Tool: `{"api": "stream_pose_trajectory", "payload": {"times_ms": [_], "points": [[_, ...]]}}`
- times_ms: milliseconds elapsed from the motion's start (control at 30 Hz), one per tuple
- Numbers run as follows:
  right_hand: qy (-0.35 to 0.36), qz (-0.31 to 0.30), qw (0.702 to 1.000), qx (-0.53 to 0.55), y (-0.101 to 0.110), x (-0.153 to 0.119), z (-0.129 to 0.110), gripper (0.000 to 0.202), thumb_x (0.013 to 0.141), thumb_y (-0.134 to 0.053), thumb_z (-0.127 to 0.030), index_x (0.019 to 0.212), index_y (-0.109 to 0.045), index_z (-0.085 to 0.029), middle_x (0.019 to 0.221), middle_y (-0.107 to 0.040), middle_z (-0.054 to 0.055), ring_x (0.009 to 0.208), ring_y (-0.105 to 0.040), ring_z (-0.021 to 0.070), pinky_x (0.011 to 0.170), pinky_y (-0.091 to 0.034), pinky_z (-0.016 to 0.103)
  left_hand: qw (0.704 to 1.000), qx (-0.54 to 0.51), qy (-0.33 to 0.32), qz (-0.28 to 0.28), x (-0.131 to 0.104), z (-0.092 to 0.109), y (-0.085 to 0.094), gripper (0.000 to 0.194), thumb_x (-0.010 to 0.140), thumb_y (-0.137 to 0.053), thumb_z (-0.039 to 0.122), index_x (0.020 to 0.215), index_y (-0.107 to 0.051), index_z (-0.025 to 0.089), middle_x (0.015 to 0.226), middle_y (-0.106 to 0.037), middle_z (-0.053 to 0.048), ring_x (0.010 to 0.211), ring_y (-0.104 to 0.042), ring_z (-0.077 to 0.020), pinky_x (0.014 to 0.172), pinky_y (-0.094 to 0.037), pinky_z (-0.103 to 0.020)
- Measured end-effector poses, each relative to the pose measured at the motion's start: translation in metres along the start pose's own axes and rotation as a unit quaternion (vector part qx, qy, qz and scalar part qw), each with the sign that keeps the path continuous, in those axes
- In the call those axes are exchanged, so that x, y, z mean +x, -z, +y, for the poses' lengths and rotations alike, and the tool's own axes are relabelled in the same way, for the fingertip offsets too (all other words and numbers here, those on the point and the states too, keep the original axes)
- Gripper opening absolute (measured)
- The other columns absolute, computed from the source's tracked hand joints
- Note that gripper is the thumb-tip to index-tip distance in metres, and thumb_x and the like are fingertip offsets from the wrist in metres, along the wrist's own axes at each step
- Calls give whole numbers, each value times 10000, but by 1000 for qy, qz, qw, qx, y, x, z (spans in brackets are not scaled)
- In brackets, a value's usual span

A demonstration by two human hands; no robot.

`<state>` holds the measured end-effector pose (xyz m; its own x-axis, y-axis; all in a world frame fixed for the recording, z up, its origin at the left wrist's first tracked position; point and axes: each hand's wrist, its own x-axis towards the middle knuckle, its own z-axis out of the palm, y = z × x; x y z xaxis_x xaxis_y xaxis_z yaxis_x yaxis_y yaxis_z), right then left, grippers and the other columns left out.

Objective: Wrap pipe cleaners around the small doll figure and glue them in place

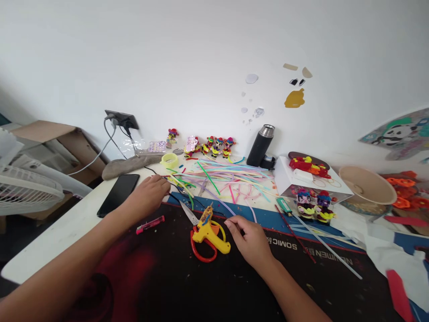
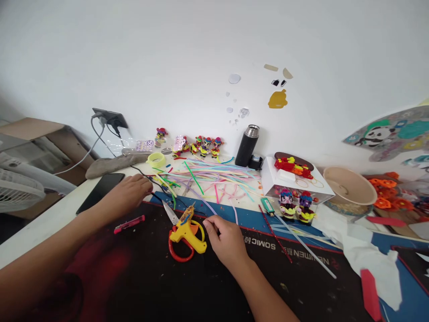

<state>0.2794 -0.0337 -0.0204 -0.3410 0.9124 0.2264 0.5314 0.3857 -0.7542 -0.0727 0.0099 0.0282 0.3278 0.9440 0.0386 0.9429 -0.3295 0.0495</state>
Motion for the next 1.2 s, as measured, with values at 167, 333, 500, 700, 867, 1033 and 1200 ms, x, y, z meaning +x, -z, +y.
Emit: {"api": "stream_pose_trajectory", "payload": {"times_ms": [167,333,500,700,867,1033,1200], "points": [[0,8,1000,0,1,0,-1,325,1058,-527,-424,912,-744,-231,717,-730,11,608,-658,179,587,-451,275,995,18,83,52,1,-9,18,327,989,-409,299,971,-717,190,906,-721,-183,999,-647,-396,927,-461,-514],[-15,38,999,13,4,2,1,350,1042,-540,-469,922,-761,-225,714,-728,22,614,-650,184,620,-477,279,970,-208,89,88,3,42,17,243,969,-487,383,1006,-680,239,988,-757,-74,918,-677,-274,837,-515,-383],[-88,100,986,103,7,10,6,505,987,-569,-645,903,-764,-187,538,-542,-18,483,-470,157,481,-374,274,940,-333,-22,70,17,106,5,153,960,-552,299,934,-691,243,945,-760,-69,927,-675,-253,850,-510,-381],[-161,80,951,251,10,24,-8,546,880,-652,-727,948,-705,-188,506,-408,-73,431,-356,128,416,-260,262,901,-421,-56,90,41,123,7,116,952,-568,285,953,-673,235,839,-725,-17,803,-669,-209,757,-494,-333],[-178,85,924,326,8,38,-17,484,864,-697,-654,997,-657,-190,537,-447,-89,420,-347,101,407,-251,237,896,-429,-43,105,46,122,0,139,971,-557,311,944,-664,226,848,-724,-14,792,-662,-202,733,-489,-320],[-161,99,929,320,1,47,-16,453,881,-689,-627,970,-680,-184,524,-442,-83,439,-356,106,416,-260,234,910,-393,-55,125,43,120,-14,143,965,-558,292,967,-684,225,879,-739,-30,840,-679,-220,782,-498,-340],[-129,109,944,283,-5,50,-10,451,898,-671,-651,874,-685,-201,521,-399,-76,460,-342,117,435,-292,244,905,-404,-49,126,42,115,-12,133,963,-552,277,947,-672,223,868,-731,-28,809,-665,-208,771,-498,-330]]}}
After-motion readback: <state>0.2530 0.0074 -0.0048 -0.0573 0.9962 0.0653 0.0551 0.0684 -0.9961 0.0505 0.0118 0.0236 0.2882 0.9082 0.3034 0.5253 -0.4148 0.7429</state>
